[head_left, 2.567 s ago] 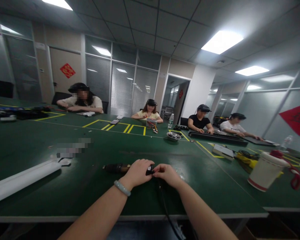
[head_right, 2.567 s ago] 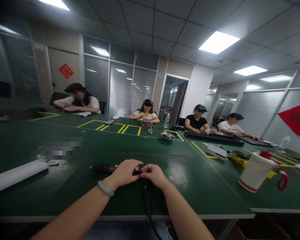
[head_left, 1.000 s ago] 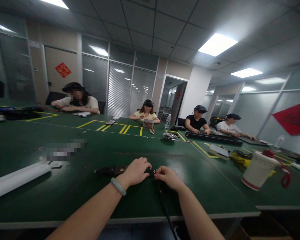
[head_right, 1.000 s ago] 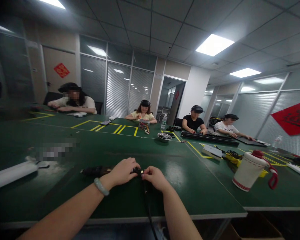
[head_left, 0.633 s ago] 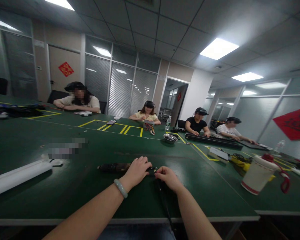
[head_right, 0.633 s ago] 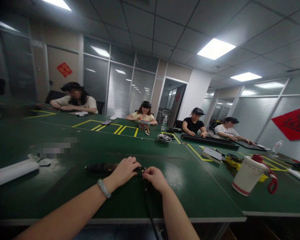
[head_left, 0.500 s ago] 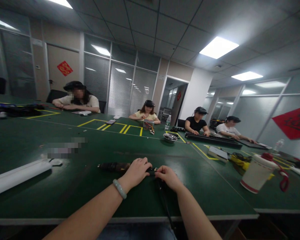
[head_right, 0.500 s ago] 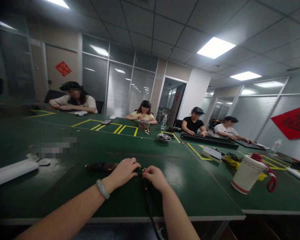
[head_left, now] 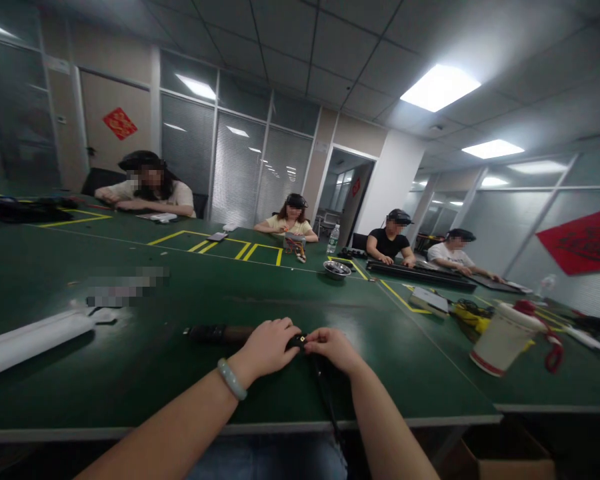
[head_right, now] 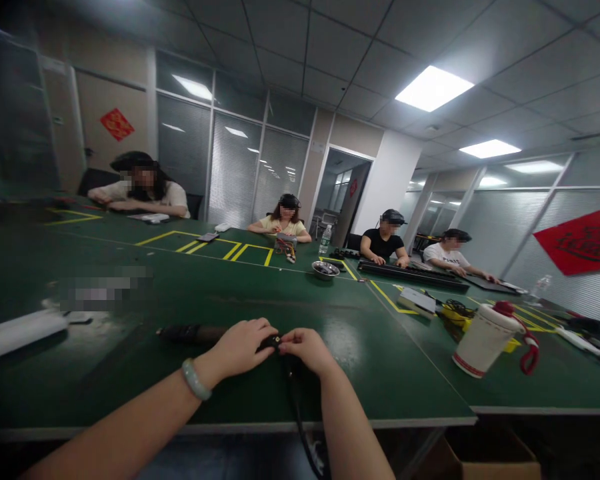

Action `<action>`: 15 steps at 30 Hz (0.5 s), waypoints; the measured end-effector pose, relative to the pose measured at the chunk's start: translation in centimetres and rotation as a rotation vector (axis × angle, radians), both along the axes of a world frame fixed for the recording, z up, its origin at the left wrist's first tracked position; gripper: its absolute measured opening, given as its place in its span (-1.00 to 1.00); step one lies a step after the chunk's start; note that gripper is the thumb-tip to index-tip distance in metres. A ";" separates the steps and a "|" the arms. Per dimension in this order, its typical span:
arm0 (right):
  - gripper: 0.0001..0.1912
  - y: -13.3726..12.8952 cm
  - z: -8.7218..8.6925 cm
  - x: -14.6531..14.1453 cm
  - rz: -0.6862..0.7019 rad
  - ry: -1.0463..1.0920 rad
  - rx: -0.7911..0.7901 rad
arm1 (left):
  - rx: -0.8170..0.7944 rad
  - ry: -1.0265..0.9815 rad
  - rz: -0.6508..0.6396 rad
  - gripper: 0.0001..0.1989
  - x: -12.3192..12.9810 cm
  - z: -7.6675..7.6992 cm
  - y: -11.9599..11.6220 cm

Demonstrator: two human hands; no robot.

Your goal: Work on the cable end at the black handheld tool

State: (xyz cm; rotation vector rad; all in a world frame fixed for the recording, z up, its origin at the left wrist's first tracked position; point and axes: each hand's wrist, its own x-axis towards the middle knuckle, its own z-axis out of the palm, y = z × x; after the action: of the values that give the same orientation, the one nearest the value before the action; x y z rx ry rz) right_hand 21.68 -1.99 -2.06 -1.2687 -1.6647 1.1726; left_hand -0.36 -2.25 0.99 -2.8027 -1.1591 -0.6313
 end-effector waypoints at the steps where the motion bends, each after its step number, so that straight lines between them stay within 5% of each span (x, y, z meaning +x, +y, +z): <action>1: -0.52 0.0 0.0 0.0 0.002 0.018 -0.013 | -0.012 -0.002 0.019 -0.70 0.1 -0.2 0.1; 15: -0.82 -0.4 0.3 -0.3 -0.142 -0.260 0.071 | 0.051 0.024 -0.005 -0.78 0.4 -0.9 0.8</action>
State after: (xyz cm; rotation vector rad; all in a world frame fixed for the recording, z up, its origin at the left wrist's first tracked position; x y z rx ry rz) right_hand 21.41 -2.39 -1.77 -1.5186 -1.7504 0.8861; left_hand 0.03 -1.47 0.10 -2.7634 -1.1163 -0.6163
